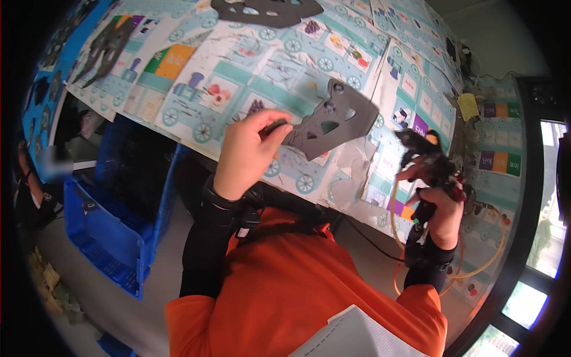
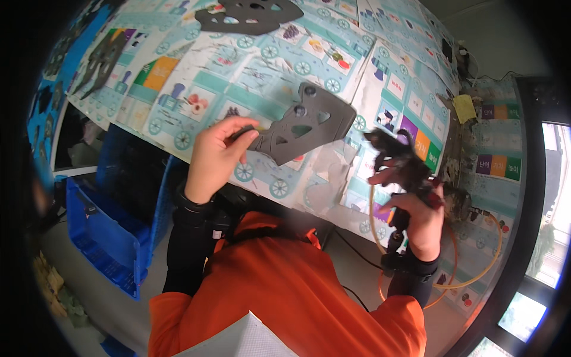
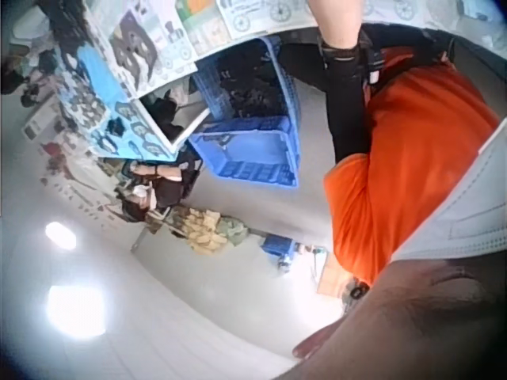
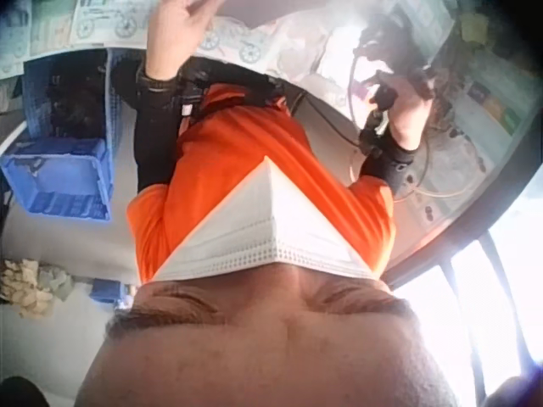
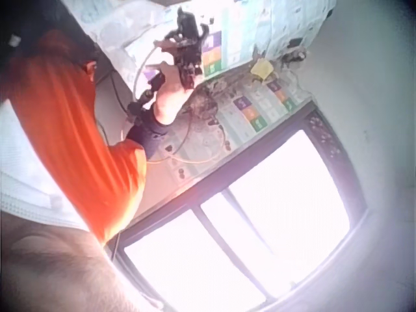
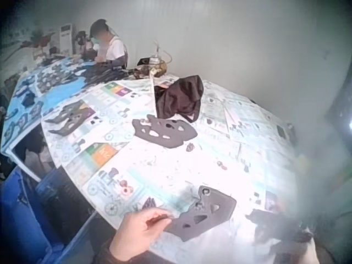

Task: Applying adhesive to shoe upper components using a pneumatic spray gun.

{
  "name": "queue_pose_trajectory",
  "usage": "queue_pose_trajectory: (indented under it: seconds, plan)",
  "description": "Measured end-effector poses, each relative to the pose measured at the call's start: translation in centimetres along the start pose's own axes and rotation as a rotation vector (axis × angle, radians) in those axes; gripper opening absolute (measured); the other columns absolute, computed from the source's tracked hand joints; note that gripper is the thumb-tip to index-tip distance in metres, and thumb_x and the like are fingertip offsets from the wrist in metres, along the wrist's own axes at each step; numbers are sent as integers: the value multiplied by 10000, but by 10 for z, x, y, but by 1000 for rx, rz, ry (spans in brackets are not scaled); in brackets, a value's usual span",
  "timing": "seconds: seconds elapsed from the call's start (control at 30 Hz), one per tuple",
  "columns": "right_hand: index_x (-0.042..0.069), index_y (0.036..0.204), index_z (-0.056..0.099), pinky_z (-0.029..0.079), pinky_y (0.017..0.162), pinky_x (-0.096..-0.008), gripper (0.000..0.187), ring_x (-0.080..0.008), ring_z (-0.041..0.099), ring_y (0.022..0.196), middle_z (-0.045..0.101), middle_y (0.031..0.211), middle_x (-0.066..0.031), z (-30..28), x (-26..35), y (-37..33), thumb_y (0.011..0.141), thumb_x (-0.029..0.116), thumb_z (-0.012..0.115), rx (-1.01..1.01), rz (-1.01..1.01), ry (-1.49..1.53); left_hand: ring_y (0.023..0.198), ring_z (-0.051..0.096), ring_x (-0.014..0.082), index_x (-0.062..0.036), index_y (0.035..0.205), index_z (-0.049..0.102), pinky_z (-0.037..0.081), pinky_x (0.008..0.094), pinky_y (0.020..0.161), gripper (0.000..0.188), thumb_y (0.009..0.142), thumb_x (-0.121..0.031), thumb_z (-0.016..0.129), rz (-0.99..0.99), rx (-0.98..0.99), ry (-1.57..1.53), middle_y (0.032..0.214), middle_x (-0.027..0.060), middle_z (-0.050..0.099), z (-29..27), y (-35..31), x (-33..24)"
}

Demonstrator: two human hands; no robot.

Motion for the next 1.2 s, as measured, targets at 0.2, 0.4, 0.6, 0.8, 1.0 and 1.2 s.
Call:
queue_pose_trajectory:
  seconds: [0.2, 0.4, 0.6, 0.8, 1.0, 1.2]
  plan:
    - [-74, 1090, 614, 526, 679, -280, 426, -207, 643, 900, 675, 950, -134, 54, -29, 11, 687, -94, 479, 382, 327, 226, 756, 561, 242, -80, 986, 678, 400, 380, 744, 162, 835, -107, 729, 409, -211, 631, 834, 30, 680, 10, -18, 35]
    - [-64, 1342, 495, 481, 549, -225, 527, -107, 589, 765, 672, 955, -76, 89, -40, 17, 816, -70, 525, 401, 549, 215, 784, 557, 212, -105, 987, 685, 358, 362, 786, 176, 820, -92, 740, 422, -242, 696, 855, 4, 681, 5, -22, 40]
    - [-46, 1352, 500, 452, 544, -214, 527, -57, 553, 683, 673, 939, -28, 100, -40, 21, 827, -48, 548, 479, 520, 151, 764, 540, 211, -101, 1023, 659, 353, 364, 762, 226, 810, -86, 733, 442, -204, 668, 830, 0, 654, 3, -19, 44]
    - [-38, 1353, 507, 433, 552, -208, 528, -49, 544, 645, 673, 922, -24, 104, -41, 19, 833, -30, 599, 444, 521, 71, 756, 538, 211, -106, 1019, 655, 353, 363, 755, 227, 806, -83, 732, 440, -204, 676, 818, -5, 646, 3, -19, 45]
    - [-28, 1335, 525, 427, 578, -209, 512, -45, 557, 690, 662, 903, -24, 106, -40, 20, 833, -28, 623, 421, 546, 52, 755, 539, 211, -109, 1005, 656, 358, 364, 757, 216, 804, -83, 730, 441, -199, 682, 809, -4, 638, 3, -19, 45]
    - [-17, 1295, 553, 443, 606, -207, 468, -48, 569, 741, 662, 916, -24, 105, -39, 19, 833, -29, 625, 418, 599, 65, 760, 533, 207, -117, 1012, 648, 358, 368, 760, 226, 801, -94, 728, 464, -220, 679, 782, -7, 605, 5, -19, 47]
Point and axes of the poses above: each hand's wrist, its own y-axis towards the middle knuckle, its own z-axis out of the palm, x = y × z, the point moved 3 cm from there along y, towards the middle knuckle
